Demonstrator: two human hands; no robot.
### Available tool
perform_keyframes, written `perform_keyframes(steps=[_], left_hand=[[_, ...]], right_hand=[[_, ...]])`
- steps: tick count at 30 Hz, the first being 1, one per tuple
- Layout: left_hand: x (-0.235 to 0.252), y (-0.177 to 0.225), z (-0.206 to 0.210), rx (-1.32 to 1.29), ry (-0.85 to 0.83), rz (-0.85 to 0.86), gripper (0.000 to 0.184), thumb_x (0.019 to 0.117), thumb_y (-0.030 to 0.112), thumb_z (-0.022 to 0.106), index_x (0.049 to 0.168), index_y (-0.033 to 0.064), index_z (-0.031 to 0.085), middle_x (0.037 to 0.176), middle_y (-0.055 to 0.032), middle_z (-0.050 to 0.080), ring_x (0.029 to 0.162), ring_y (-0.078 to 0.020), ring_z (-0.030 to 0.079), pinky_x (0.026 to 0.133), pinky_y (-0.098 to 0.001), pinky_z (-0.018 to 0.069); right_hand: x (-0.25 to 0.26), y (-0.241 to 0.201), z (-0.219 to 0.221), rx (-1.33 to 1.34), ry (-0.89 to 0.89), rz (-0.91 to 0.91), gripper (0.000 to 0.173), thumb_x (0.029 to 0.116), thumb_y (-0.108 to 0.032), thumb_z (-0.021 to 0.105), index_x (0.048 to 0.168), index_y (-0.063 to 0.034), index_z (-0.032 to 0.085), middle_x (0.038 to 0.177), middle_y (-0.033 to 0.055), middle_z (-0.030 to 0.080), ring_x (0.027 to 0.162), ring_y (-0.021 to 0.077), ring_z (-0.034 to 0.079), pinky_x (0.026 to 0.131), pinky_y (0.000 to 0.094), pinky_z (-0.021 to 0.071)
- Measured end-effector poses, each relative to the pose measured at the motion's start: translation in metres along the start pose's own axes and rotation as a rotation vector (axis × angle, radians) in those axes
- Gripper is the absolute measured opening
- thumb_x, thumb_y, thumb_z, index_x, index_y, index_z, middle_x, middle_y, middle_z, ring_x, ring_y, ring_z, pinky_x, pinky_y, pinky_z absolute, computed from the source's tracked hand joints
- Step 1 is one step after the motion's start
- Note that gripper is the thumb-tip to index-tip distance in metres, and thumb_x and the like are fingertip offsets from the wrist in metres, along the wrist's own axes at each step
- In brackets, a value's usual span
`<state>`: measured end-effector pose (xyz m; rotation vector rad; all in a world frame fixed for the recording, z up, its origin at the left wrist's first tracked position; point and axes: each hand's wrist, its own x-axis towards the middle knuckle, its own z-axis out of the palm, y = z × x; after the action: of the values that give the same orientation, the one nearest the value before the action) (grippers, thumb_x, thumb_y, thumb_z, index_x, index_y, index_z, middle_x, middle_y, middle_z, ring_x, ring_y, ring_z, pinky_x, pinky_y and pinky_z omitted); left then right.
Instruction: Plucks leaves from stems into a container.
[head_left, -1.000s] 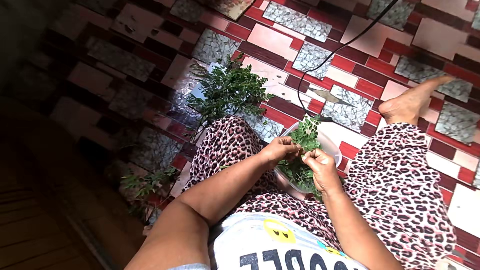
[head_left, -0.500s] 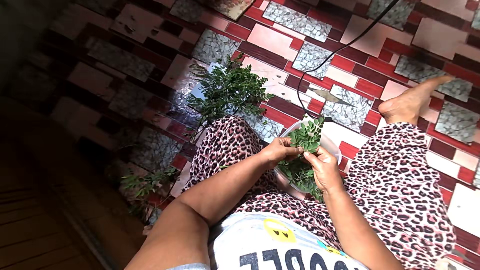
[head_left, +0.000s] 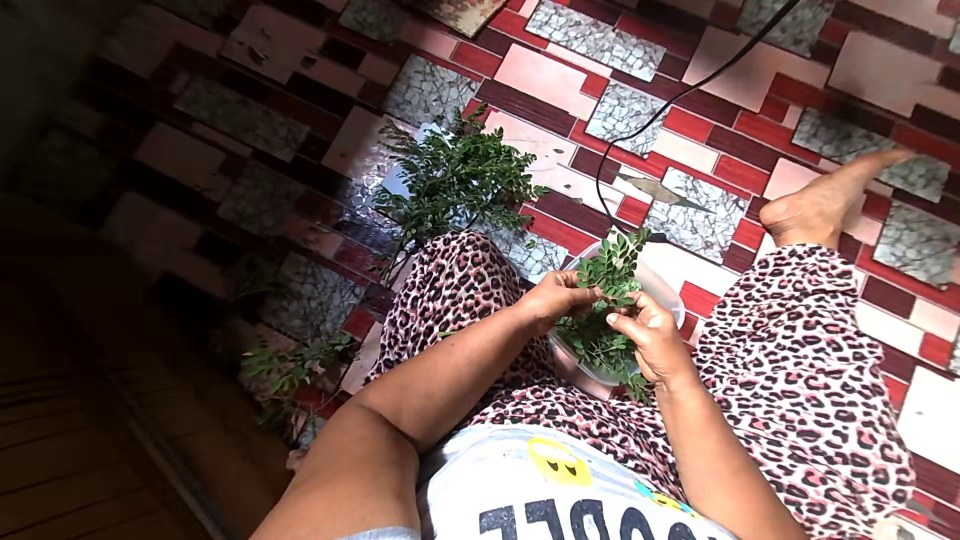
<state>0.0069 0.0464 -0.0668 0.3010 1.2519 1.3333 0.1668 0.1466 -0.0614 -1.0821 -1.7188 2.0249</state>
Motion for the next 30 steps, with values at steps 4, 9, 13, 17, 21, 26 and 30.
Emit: perform_keyframes(steps=[4,9,13,17,21,26,30], left_hand=[[0.001,-0.001,-0.001,-0.010,0.002,-0.002,0.006,0.1008,0.004,0.060,0.097,0.0013,0.064,0.071,-0.0003,0.061,0.058,-0.0044,0.054,0.058,-0.0186,0.0485],[0.001,-0.002,0.000,-0.004,-0.005,-0.020,0.007,0.1006,0.004,0.060,0.095,0.0020,0.064,0.071,-0.0003,0.059,0.059,-0.0044,0.054,0.058,-0.0182,0.0476],[0.001,-0.001,0.000,0.016,-0.012,-0.043,0.005,0.0996,0.004,0.062,0.097,0.0012,0.064,0.073,-0.0002,0.061,0.060,-0.0042,0.055,0.060,-0.0188,0.0495],[0.000,0.000,0.001,0.030,-0.014,-0.033,0.005,0.0993,0.003,0.062,0.096,0.0008,0.064,0.072,-0.0002,0.060,0.059,-0.0037,0.054,0.058,-0.0178,0.0479],[0.000,-0.001,0.001,0.033,-0.017,-0.006,0.006,0.0990,0.002,0.061,0.094,0.0010,0.064,0.071,-0.0001,0.060,0.058,-0.0041,0.052,0.056,-0.0182,0.0461],[-0.001,0.000,-0.002,0.046,0.005,0.002,0.005,0.0996,0.004,0.061,0.096,0.0027,0.064,0.071,0.0008,0.058,0.057,-0.0035,0.050,0.056,-0.0183,0.0459],[-0.001,0.000,-0.002,0.031,0.008,0.001,0.007,0.0993,0.003,0.061,0.094,0.0021,0.065,0.070,0.0007,0.058,0.056,-0.0037,0.050,0.055,-0.0182,0.0450]], right_hand=[[0.001,0.002,0.003,0.068,0.032,-0.019,0.023,0.0867,0.003,0.065,0.109,-0.0012,0.060,0.091,0.0043,0.066,0.081,0.0101,0.065,0.076,0.0260,0.0566],[0.002,0.006,0.005,0.075,0.057,-0.062,0.014,0.0896,0.002,0.064,0.103,-0.0018,0.065,0.093,0.0047,0.067,0.080,0.0106,0.064,0.077,0.0266,0.0560],[0.002,0.006,0.005,0.046,0.068,-0.073,0.012,0.0897,0.003,0.062,0.099,-0.0017,0.068,0.099,0.0061,0.069,0.084,0.0107,0.064,0.077,0.0262,0.0555],[0.002,0.006,0.004,0.005,0.059,-0.090,0.012,0.0894,0.002,0.062,0.099,-0.0017,0.068,0.099,0.0058,0.069,0.085,0.0099,0.065,0.078,0.0259,0.0555],[0.001,0.005,0.003,-0.132,0.034,-0.048,0.015,0.0898,-0.001,0.063,0.104,-0.0008,0.067,0.098,0.0058,0.068,0.087,0.0089,0.064,0.080,0.0266,0.0548],[-0.001,0.003,-0.002,-0.234,-0.014,-0.014,0.026,0.0891,-0.005,0.061,0.114,0.0024,0.067,0.097,0.0074,0.068,0.086,0.0098,0.065,0.080,0.0275,0.0553],[0.000,0.001,-0.007,-0.250,-0.031,0.000,0.024,0.0871,-0.006,0.065,0.111,-0.0011,0.068,0.103,0.0071,0.068,0.093,0.0107,0.065,0.082,0.0282,0.0553]])
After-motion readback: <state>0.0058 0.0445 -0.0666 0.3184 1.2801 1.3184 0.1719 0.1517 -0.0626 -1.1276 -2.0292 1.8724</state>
